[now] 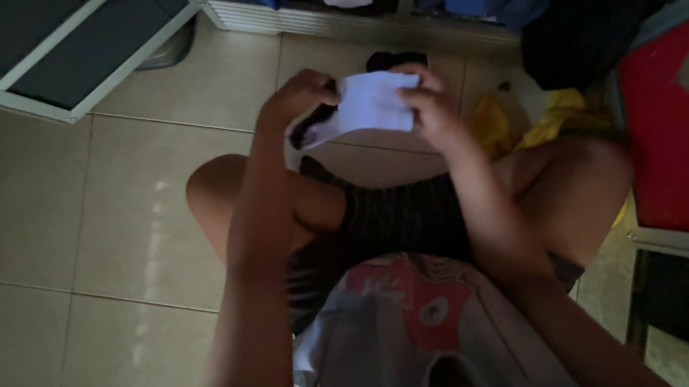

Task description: The person sorts through socks and clothing from a closet, pairing socks by hand and placing items into different piles on the floor.

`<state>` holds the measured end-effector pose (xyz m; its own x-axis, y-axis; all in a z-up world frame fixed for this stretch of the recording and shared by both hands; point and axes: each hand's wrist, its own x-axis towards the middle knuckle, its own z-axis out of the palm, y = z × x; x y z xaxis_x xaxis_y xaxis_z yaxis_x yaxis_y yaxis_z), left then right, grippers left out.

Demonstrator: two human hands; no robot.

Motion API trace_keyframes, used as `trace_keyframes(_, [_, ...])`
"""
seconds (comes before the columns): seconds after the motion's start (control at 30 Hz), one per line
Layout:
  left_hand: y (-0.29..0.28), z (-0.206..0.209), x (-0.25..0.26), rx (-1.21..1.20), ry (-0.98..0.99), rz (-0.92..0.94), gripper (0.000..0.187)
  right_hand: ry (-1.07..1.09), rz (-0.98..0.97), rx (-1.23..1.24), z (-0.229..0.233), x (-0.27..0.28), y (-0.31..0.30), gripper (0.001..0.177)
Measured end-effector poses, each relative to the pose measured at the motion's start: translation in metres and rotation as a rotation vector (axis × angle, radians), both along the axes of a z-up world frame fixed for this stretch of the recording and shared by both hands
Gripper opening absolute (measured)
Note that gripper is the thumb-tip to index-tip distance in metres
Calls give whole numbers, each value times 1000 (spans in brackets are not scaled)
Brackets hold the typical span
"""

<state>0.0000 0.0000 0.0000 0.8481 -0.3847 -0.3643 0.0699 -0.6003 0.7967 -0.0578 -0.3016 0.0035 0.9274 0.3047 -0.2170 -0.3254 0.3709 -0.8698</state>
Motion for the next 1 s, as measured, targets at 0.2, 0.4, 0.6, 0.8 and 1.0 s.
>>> trace_keyframes(0.2, [-19, -71, 7, 187, 95, -31, 41, -336, 92, -1189, -147, 16, -45, 56])
trace_keyframes(0.4, [-29, -94, 2, 350, 59, 9, 49, -203, 121, -1307, -168, 16, -50, 65])
trace_keyframes(0.6, [-34, -97, -16, 546, 36, -120, 60, 277, 39, -1039, -134, 7, -46, 52])
trace_keyframes(0.8, [-44, -114, -18, 810, -98, -91, 31, 294, 107, -1223, -122, -9, -41, 45])
trace_keyframes(1.0, [-58, -40, 49, 506, -1024, 234, 36, -207, 115, -1596, -140, -18, -45, 33])
